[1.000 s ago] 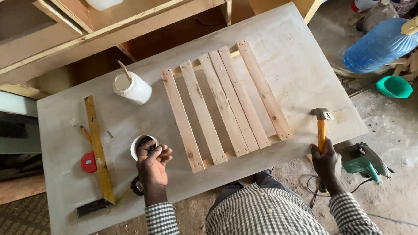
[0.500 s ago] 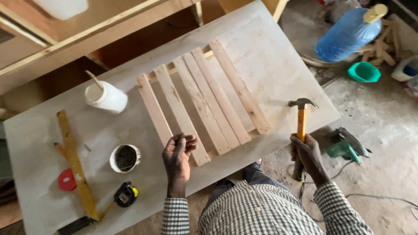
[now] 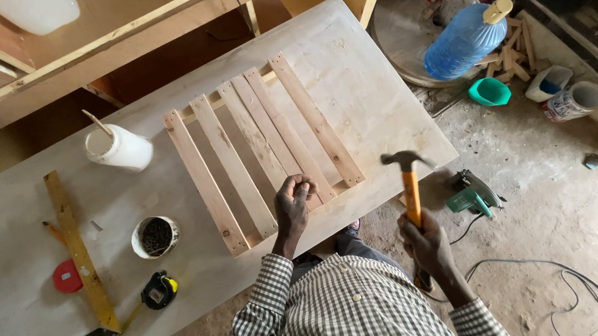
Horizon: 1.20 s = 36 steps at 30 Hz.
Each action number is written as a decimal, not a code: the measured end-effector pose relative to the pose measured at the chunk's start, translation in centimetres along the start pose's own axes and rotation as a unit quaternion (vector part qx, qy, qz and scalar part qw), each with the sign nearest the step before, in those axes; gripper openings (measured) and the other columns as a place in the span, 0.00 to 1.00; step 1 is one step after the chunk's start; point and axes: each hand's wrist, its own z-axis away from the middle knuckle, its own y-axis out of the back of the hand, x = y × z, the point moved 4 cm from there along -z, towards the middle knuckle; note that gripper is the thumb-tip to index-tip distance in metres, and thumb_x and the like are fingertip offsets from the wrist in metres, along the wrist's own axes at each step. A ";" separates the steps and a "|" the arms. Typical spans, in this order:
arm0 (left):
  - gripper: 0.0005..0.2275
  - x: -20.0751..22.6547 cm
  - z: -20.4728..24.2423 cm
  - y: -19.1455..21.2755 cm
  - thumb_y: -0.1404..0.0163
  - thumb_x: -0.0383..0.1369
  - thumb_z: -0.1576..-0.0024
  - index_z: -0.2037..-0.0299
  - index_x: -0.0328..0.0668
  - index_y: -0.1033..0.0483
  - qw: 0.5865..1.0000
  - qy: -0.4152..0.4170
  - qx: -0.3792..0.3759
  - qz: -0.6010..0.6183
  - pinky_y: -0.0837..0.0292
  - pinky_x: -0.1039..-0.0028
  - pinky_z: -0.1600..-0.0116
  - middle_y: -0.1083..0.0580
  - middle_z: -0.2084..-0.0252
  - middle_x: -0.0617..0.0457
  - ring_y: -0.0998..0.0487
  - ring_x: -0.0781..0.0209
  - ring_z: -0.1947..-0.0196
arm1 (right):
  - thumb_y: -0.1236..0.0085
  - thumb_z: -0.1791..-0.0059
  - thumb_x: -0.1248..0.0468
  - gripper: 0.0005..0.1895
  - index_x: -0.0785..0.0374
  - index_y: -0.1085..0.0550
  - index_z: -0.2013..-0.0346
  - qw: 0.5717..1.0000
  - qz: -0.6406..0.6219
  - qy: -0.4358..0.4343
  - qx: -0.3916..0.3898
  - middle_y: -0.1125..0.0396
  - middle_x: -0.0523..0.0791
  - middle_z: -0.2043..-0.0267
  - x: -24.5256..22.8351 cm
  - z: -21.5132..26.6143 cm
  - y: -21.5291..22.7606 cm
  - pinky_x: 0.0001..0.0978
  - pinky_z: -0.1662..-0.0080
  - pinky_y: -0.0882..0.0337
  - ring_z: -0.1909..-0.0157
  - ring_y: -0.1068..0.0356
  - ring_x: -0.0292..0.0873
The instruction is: The person applies glue to a wooden plank using a brush and places it onto a wooden pallet frame. They then use a hammer to drive nails into the plank, securing it to the frame.
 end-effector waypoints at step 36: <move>0.02 -3.0 0.5 -0.9 0.51 0.33 0.56 0.75 0.54 0.32 0.887 -0.261 -0.009 -0.382 0.46 0.68 0.46 0.32 0.69 0.58 0.33 0.57 0.53 | 0.48 0.62 0.57 0.10 0.57 0.29 0.70 0.938 0.265 0.184 -0.126 0.43 0.52 0.89 2.6 1.1 -3.2 0.39 0.78 0.39 0.84 0.37 0.56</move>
